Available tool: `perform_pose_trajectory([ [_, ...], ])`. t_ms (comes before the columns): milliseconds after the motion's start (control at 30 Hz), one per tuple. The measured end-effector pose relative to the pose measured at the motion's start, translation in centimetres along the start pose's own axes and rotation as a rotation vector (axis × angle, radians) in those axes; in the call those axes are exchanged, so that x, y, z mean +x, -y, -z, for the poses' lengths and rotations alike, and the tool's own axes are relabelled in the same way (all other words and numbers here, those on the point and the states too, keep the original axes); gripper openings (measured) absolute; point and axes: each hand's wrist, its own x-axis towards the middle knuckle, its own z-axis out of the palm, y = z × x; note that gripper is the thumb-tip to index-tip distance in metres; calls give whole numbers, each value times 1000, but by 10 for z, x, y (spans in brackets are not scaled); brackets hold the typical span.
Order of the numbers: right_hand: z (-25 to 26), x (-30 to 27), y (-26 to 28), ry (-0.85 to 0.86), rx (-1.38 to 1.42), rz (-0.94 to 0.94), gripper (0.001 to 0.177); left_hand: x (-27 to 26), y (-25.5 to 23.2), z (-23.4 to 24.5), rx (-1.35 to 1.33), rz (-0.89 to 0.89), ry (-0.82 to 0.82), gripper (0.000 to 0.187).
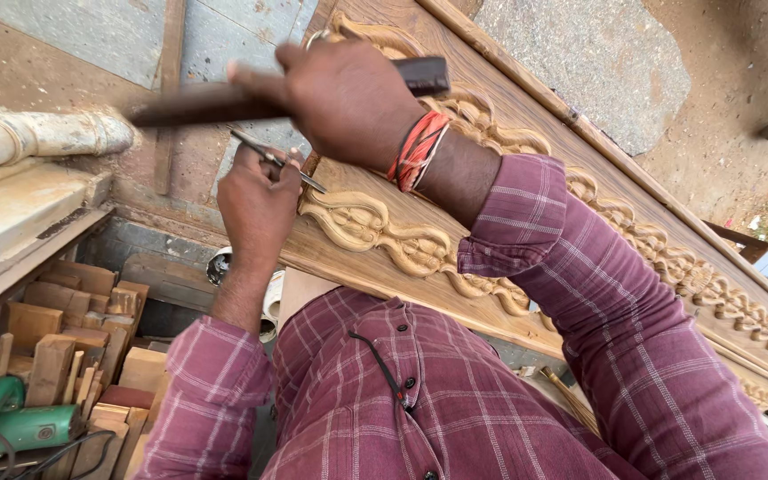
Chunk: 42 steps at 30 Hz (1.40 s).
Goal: The person carves a decorative floral pattern into a wooden board using a chisel and a wooden mallet. They repeatedly position the chisel and strike it to shape the wood, occasionally brushing away debris with their hand.
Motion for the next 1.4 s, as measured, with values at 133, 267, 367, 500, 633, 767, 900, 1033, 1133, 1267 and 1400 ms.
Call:
perform_pose_trajectory([
  [133,-1,7,8,3,-15,120,48,-8,0,-3,-106,96,-51,20],
  [267,-3,15,18,-122,24,104,50,-12,3,-9,-186,54,-90,20],
  [367,-2,16,21,-58,29,141,42,-14,7,-11,-139,27,-109,17],
  [500,2,15,17,-30,15,181,37,-14,10,-13,-223,30,-116,16],
  [633,5,13,13,-60,22,151,52,-19,10,-16,-171,2,-155,17],
  [767,19,-10,6,102,154,-23,49,-28,2,-6,-258,-109,-178,17],
  [900,41,-89,-10,-295,619,-74,61,-14,-12,25,-362,-188,69,32],
  [1033,27,-174,9,-139,1012,-906,56,36,-41,23,-36,-272,525,34],
  [1133,11,-226,36,-304,1134,-1168,53,69,-69,-4,156,-340,862,25],
  [1267,-14,-287,79,-346,1059,-1345,32,84,-97,-45,422,-442,1228,22],
  [1400,-35,-314,115,-596,1341,-1465,35,98,-112,-79,622,-473,1440,19],
])
